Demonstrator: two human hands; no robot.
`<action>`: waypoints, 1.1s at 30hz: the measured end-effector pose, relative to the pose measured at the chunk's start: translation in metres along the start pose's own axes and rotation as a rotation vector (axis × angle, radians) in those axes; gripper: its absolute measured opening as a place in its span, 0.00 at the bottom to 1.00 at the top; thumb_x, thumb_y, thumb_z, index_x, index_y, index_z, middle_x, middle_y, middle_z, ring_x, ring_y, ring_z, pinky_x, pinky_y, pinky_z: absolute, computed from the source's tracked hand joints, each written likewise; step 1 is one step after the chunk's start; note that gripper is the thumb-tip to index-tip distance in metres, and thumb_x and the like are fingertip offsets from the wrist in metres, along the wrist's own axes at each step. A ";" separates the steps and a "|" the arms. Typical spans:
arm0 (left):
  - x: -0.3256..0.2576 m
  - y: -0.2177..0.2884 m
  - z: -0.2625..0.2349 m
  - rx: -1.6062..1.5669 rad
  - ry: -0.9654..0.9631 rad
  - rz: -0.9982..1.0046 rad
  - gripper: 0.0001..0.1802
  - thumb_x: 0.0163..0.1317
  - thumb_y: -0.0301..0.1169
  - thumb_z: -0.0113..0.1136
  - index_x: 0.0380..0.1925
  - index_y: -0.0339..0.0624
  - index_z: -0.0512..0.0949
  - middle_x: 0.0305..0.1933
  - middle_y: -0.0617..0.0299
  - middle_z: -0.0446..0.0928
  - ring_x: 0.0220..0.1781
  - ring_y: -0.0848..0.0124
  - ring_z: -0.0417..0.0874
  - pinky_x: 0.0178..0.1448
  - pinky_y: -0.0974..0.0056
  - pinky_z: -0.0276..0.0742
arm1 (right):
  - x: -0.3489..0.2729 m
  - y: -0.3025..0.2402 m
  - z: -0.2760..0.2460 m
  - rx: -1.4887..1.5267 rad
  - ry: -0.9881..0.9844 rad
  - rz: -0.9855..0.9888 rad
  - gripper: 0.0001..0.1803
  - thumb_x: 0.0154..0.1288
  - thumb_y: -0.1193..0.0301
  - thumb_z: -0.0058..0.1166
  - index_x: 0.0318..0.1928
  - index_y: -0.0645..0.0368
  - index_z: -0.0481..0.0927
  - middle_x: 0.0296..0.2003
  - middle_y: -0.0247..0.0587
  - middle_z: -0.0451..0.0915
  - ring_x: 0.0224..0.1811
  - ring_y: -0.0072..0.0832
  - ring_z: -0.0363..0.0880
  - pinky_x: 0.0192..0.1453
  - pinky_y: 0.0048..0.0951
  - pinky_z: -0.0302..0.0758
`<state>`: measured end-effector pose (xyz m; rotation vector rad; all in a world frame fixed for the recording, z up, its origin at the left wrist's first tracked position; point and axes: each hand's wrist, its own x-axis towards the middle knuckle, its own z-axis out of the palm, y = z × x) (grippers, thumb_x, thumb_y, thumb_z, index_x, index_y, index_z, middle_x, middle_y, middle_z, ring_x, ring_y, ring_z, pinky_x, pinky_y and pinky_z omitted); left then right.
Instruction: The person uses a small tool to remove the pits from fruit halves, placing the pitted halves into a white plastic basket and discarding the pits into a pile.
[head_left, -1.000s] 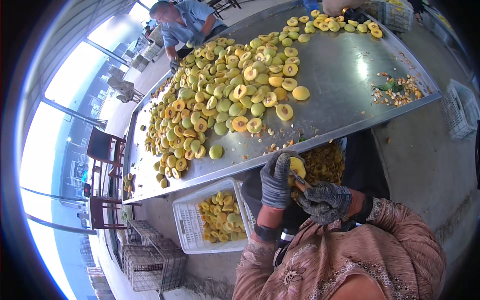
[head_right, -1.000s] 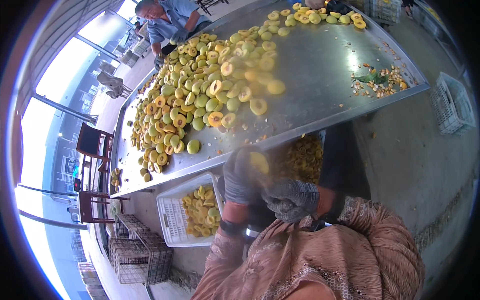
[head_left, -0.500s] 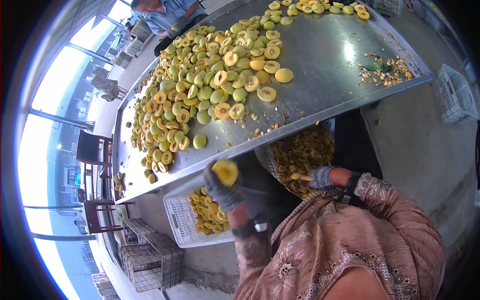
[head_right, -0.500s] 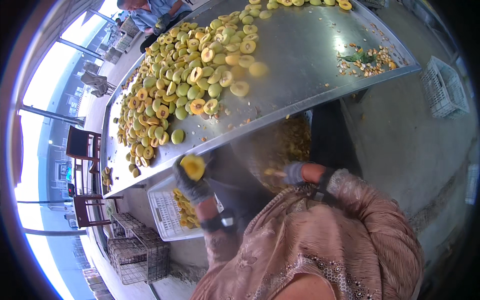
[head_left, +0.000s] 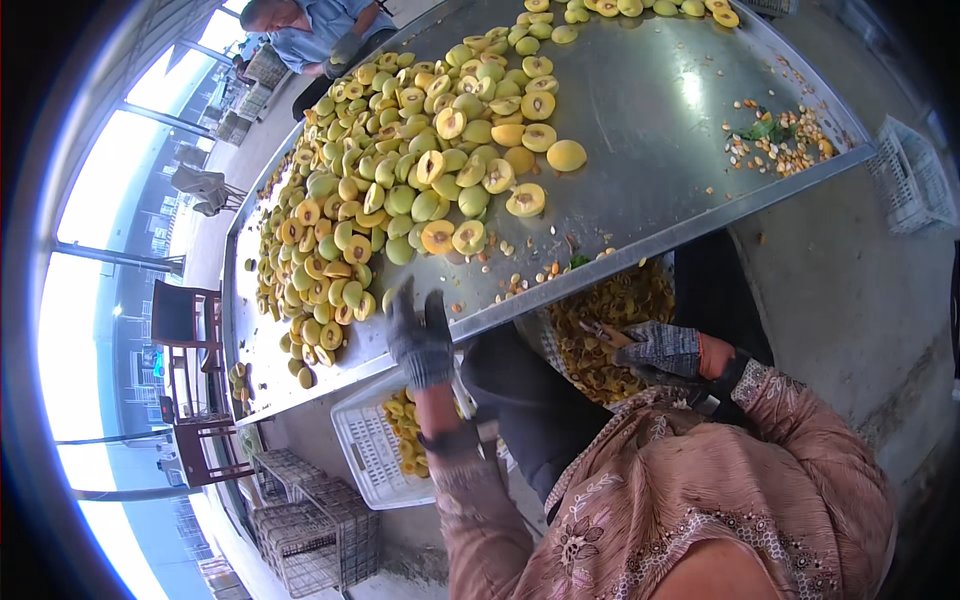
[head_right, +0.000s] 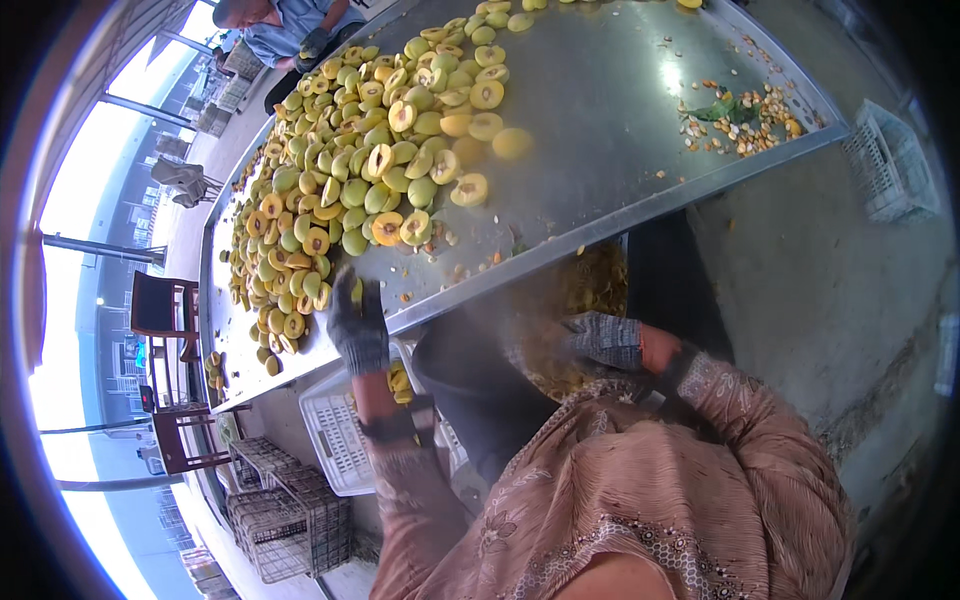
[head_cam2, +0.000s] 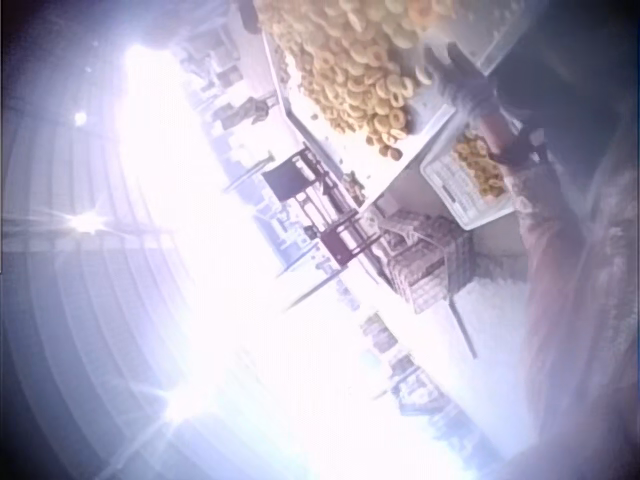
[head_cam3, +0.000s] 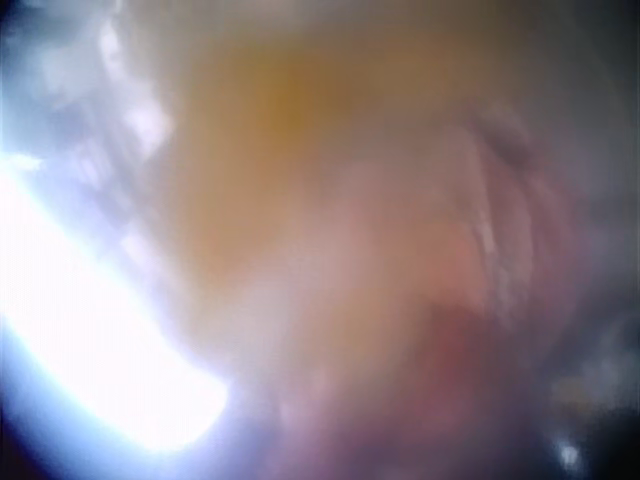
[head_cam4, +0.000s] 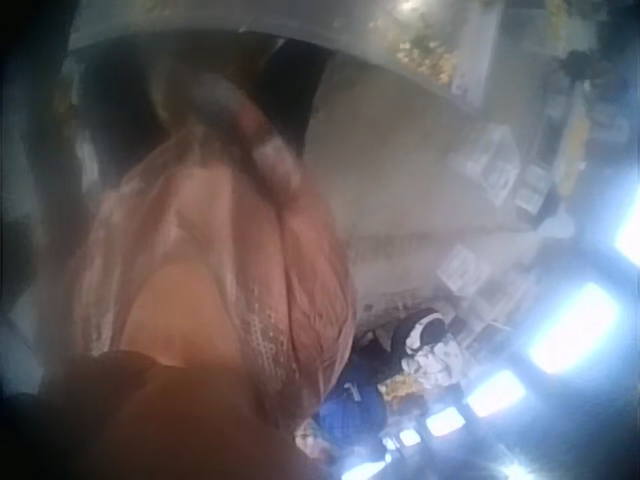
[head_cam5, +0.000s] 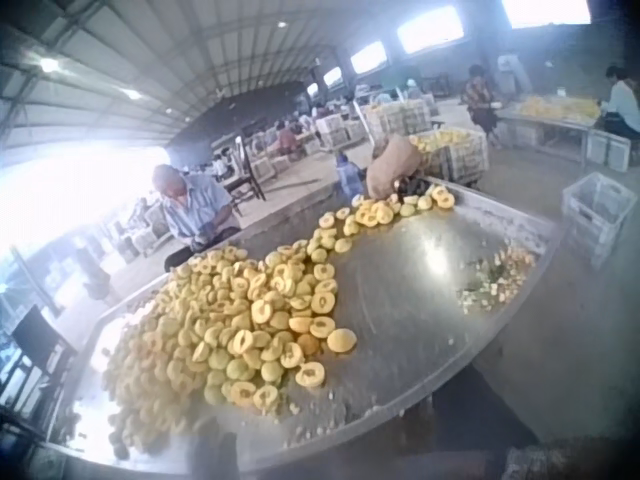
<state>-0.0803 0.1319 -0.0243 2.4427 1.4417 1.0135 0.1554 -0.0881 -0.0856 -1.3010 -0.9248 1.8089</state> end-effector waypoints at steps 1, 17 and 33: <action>0.016 -0.010 0.012 0.110 0.048 0.081 0.23 0.50 0.31 0.60 0.48 0.39 0.69 0.43 0.47 0.72 0.42 0.55 0.75 0.47 0.59 0.70 | -0.005 -0.008 -0.002 -0.010 -0.003 -0.001 0.13 0.61 0.69 0.46 0.44 0.58 0.74 0.18 0.32 0.72 0.15 0.20 0.65 0.19 0.22 0.64; 0.052 -0.066 0.094 -0.117 -0.521 -0.358 0.26 0.37 0.29 0.68 0.39 0.41 0.69 0.34 0.55 0.74 0.35 0.64 0.77 0.37 0.67 0.75 | -0.015 0.001 0.001 -0.193 0.061 -0.038 0.25 0.64 0.59 0.40 0.59 0.56 0.61 0.15 0.39 0.69 0.12 0.23 0.64 0.18 0.28 0.63; -0.060 0.087 0.006 -1.467 -0.086 -0.580 0.23 0.57 0.45 0.51 0.46 0.39 0.70 0.38 0.56 0.74 0.38 0.68 0.76 0.40 0.68 0.75 | -0.003 -0.048 0.082 -0.027 0.171 -0.280 0.16 0.61 0.68 0.47 0.48 0.61 0.70 0.37 0.38 0.76 0.39 0.23 0.72 0.44 0.26 0.70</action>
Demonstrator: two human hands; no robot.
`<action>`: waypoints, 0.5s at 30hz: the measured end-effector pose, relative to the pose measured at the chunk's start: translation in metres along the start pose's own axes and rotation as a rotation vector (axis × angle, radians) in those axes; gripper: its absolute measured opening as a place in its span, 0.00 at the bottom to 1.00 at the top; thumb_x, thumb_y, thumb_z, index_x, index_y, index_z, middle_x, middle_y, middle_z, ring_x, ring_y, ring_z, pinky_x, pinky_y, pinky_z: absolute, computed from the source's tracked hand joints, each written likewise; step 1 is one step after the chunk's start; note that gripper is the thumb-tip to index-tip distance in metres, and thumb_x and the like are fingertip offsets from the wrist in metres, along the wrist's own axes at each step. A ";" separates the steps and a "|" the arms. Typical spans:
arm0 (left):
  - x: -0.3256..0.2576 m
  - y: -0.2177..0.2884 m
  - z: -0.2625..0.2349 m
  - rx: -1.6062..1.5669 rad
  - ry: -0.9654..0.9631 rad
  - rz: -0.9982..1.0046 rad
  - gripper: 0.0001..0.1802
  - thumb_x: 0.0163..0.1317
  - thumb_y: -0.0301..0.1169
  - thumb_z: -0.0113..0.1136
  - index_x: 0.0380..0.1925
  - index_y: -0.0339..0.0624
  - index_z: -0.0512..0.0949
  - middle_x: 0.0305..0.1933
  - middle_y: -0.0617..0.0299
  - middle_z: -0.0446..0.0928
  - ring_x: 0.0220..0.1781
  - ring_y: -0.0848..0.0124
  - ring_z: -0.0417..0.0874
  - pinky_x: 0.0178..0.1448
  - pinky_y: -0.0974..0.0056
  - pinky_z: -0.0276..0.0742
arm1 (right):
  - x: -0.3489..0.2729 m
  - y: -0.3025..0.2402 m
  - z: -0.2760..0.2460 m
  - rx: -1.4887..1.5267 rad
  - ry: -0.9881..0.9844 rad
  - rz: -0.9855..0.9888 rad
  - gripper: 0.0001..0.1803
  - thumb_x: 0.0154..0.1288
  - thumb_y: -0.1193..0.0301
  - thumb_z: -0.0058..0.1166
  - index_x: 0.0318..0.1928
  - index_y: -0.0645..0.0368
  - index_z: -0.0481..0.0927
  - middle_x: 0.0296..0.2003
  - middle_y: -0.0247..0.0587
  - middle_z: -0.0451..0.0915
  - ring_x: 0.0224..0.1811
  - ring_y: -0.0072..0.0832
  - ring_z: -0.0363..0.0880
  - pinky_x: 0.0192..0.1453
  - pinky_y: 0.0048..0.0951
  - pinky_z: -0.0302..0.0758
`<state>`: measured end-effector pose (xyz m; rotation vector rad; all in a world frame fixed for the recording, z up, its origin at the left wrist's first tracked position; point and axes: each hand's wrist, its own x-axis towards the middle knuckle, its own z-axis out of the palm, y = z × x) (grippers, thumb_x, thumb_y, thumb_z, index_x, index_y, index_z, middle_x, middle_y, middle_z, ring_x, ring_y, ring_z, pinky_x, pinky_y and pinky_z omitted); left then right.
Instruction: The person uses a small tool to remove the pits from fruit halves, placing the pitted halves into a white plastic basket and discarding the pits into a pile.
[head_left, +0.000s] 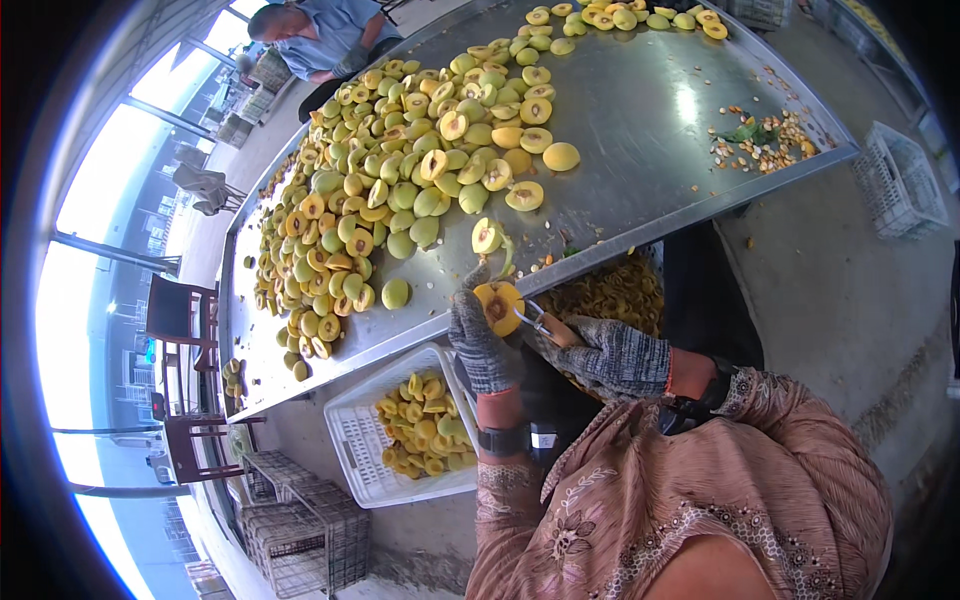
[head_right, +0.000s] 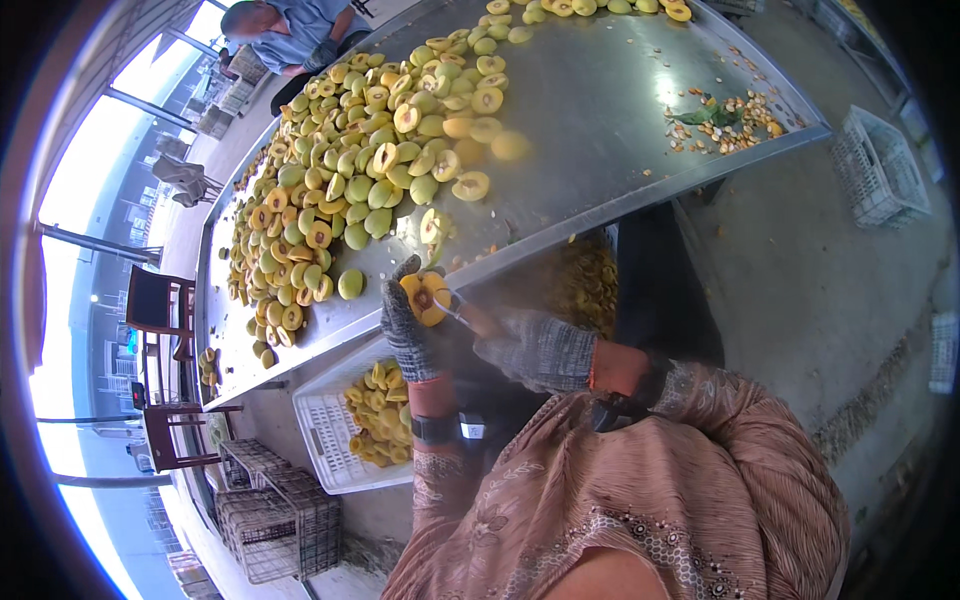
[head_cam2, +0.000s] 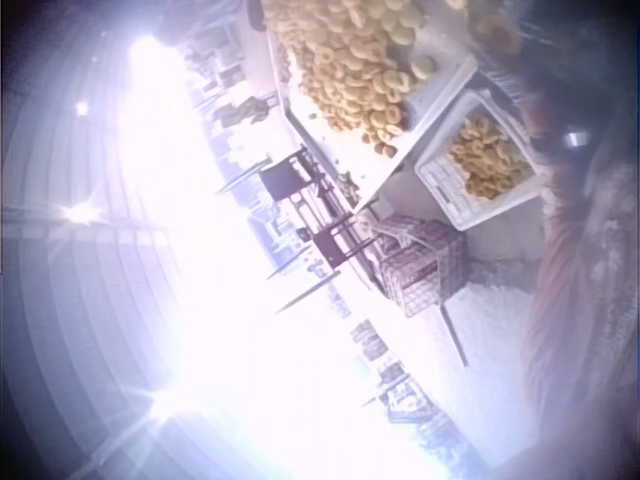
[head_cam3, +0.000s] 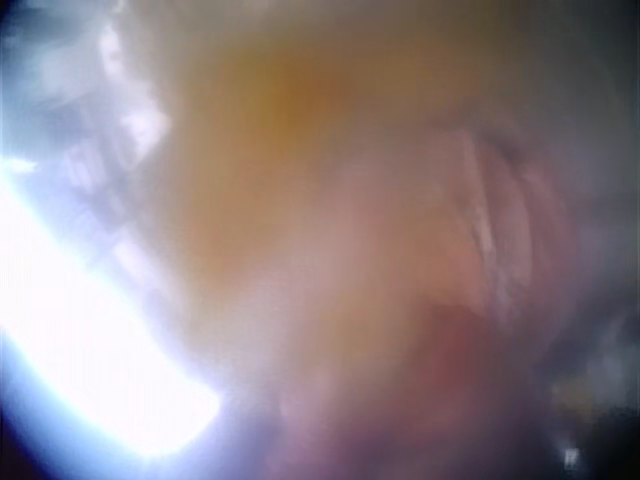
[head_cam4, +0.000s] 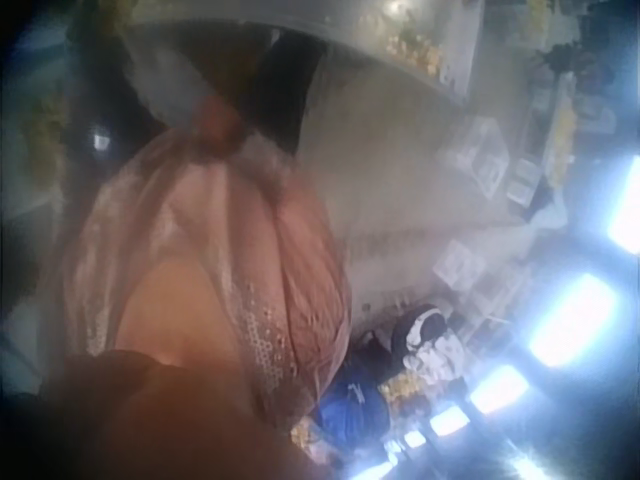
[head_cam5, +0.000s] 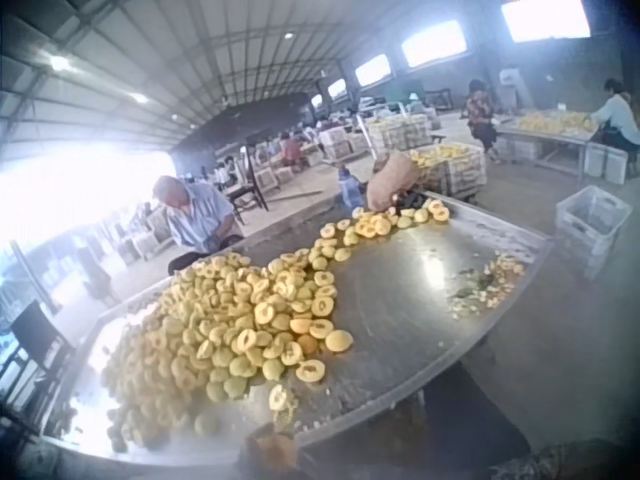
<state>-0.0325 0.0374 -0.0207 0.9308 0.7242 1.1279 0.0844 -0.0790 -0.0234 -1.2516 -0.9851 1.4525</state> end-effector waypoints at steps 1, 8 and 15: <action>-0.005 0.000 0.003 0.045 0.010 0.042 0.25 0.58 0.47 0.49 0.46 0.37 0.70 0.39 0.54 0.74 0.38 0.67 0.76 0.40 0.67 0.75 | -0.001 0.002 0.001 -0.007 0.013 0.017 0.16 0.61 0.68 0.47 0.48 0.61 0.70 0.38 0.38 0.76 0.41 0.24 0.72 0.46 0.27 0.69; -0.028 -0.005 0.001 0.540 -0.024 0.394 0.22 0.62 0.43 0.44 0.45 0.34 0.70 0.44 0.56 0.72 0.38 0.68 0.75 0.43 0.67 0.73 | 0.002 -0.006 0.006 -0.459 0.235 -0.352 0.20 0.57 0.69 0.52 0.50 0.62 0.69 0.41 0.48 0.74 0.41 0.37 0.75 0.44 0.31 0.71; -0.052 -0.023 0.009 0.601 0.019 0.275 0.18 0.65 0.38 0.42 0.42 0.33 0.72 0.36 0.62 0.75 0.37 0.76 0.74 0.41 0.72 0.70 | 0.011 -0.010 0.008 -0.848 0.400 -0.629 0.24 0.52 0.71 0.52 0.52 0.56 0.68 0.39 0.47 0.73 0.37 0.42 0.75 0.41 0.35 0.73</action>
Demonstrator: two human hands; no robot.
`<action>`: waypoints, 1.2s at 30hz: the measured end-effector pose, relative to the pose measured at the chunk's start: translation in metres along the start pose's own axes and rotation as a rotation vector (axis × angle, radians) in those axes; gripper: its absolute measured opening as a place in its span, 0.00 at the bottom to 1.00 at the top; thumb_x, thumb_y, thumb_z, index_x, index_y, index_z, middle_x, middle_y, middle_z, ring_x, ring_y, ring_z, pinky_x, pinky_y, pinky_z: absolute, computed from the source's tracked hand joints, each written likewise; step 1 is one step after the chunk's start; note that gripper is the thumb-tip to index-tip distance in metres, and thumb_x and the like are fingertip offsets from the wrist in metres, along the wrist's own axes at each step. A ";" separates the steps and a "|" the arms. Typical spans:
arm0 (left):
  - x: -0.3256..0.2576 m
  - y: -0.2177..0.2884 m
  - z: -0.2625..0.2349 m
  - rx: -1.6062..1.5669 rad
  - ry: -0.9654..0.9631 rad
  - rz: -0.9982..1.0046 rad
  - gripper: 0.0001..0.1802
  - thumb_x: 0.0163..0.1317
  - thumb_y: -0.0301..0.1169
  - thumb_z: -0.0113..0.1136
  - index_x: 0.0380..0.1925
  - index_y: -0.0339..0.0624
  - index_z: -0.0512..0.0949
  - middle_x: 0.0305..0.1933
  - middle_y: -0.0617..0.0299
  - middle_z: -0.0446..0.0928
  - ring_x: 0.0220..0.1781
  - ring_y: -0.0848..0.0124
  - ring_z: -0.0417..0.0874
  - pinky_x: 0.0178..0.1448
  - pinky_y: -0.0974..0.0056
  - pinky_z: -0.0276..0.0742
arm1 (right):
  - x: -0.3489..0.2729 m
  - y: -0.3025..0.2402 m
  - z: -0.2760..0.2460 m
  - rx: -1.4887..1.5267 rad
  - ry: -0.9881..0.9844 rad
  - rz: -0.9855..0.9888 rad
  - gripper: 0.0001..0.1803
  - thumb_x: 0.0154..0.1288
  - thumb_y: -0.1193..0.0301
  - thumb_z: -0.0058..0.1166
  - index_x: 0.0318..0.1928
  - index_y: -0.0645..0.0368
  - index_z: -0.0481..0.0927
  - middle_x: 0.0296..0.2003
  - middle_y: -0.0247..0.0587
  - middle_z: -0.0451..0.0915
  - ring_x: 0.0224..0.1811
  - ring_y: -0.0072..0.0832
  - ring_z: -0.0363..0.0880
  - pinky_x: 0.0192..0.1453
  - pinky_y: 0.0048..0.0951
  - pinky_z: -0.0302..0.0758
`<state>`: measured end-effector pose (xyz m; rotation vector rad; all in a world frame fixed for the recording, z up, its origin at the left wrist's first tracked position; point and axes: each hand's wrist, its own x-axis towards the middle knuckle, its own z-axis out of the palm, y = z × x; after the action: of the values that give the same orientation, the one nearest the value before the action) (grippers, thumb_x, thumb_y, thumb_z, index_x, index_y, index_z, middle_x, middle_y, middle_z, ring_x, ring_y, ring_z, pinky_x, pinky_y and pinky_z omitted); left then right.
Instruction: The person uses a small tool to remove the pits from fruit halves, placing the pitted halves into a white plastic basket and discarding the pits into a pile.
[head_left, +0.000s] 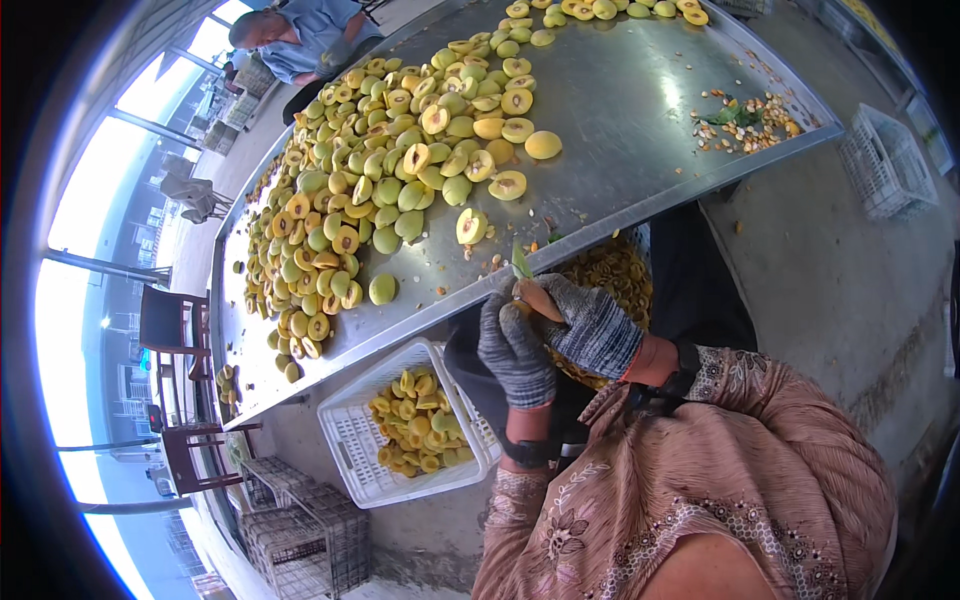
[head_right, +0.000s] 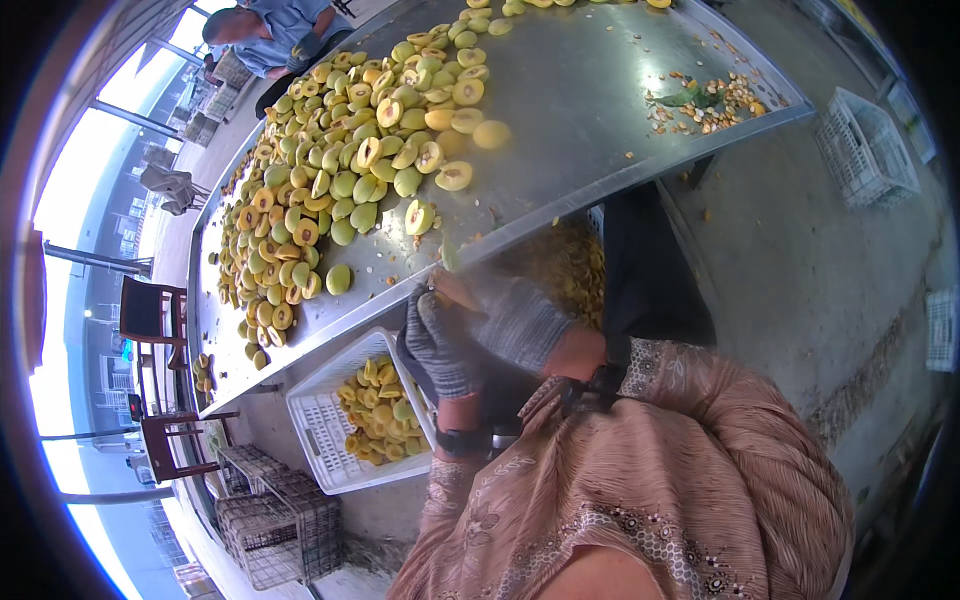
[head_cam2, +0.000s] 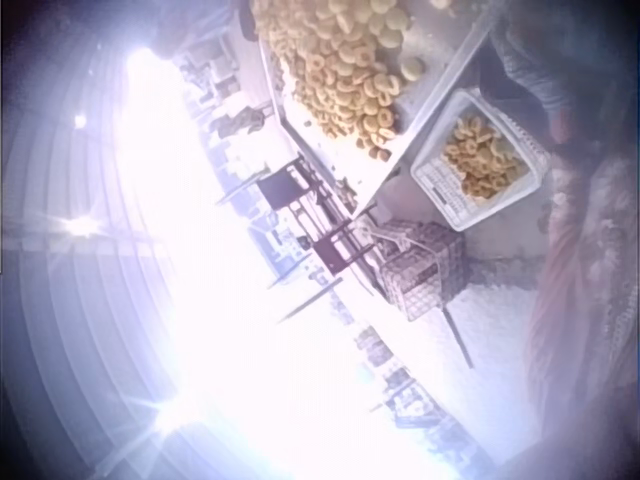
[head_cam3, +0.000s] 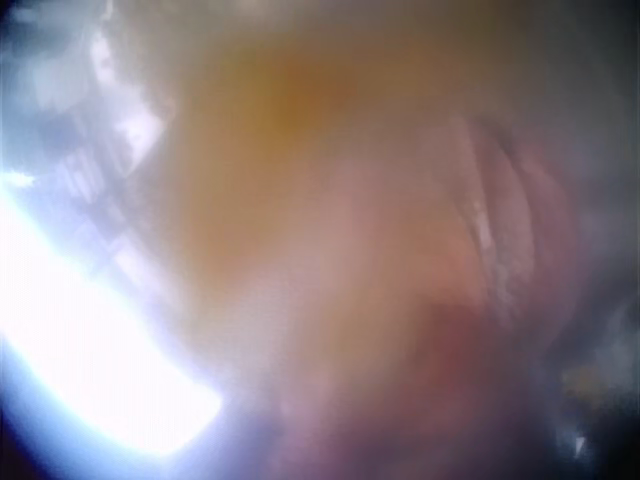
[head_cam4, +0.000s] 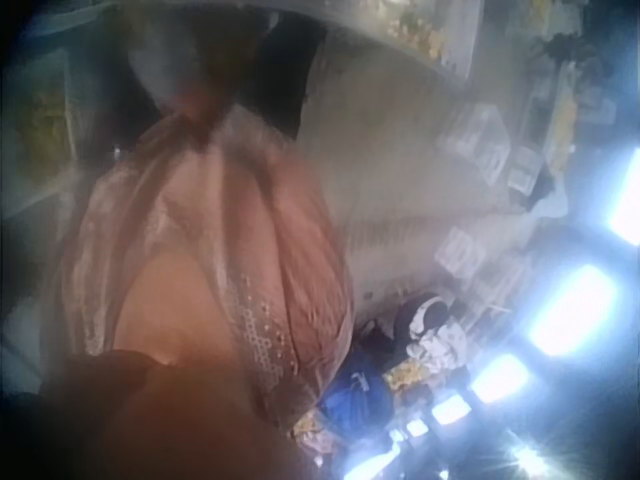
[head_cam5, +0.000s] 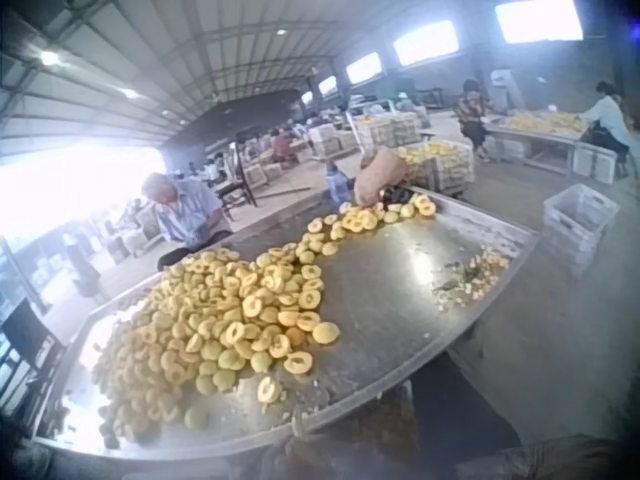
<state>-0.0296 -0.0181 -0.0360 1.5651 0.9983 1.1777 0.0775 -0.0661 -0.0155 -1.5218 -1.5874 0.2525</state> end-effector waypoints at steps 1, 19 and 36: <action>-0.002 -0.017 0.004 0.001 0.000 0.003 0.18 0.65 0.38 0.42 0.42 0.33 0.72 0.36 0.62 0.75 0.37 0.76 0.74 0.41 0.72 0.70 | -0.002 0.000 0.001 0.000 0.002 -0.002 0.24 0.52 0.71 0.52 0.52 0.56 0.68 0.39 0.47 0.73 0.37 0.42 0.75 0.41 0.35 0.73; 0.006 -0.017 0.011 -0.160 0.091 -0.070 0.25 0.66 0.45 0.36 0.44 0.33 0.71 0.40 0.57 0.74 0.41 0.70 0.75 0.46 0.66 0.72 | -0.034 0.014 -0.012 0.258 -0.440 0.350 0.21 0.61 0.65 0.46 0.51 0.64 0.66 0.35 0.55 0.73 0.37 0.45 0.74 0.39 0.36 0.70; 0.015 0.006 0.013 -0.256 -0.199 -0.240 0.21 0.64 0.41 0.42 0.33 0.33 0.75 0.31 0.58 0.78 0.32 0.73 0.76 0.39 0.70 0.72 | -0.059 0.050 0.002 -0.107 -0.418 -0.464 0.18 0.59 0.69 0.43 0.50 0.60 0.68 0.40 0.43 0.73 0.39 0.31 0.74 0.40 0.24 0.71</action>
<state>-0.0128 -0.0080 -0.0283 1.2920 0.8415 0.9242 0.1020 -0.1060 -0.0772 -1.1779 -2.2657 0.2338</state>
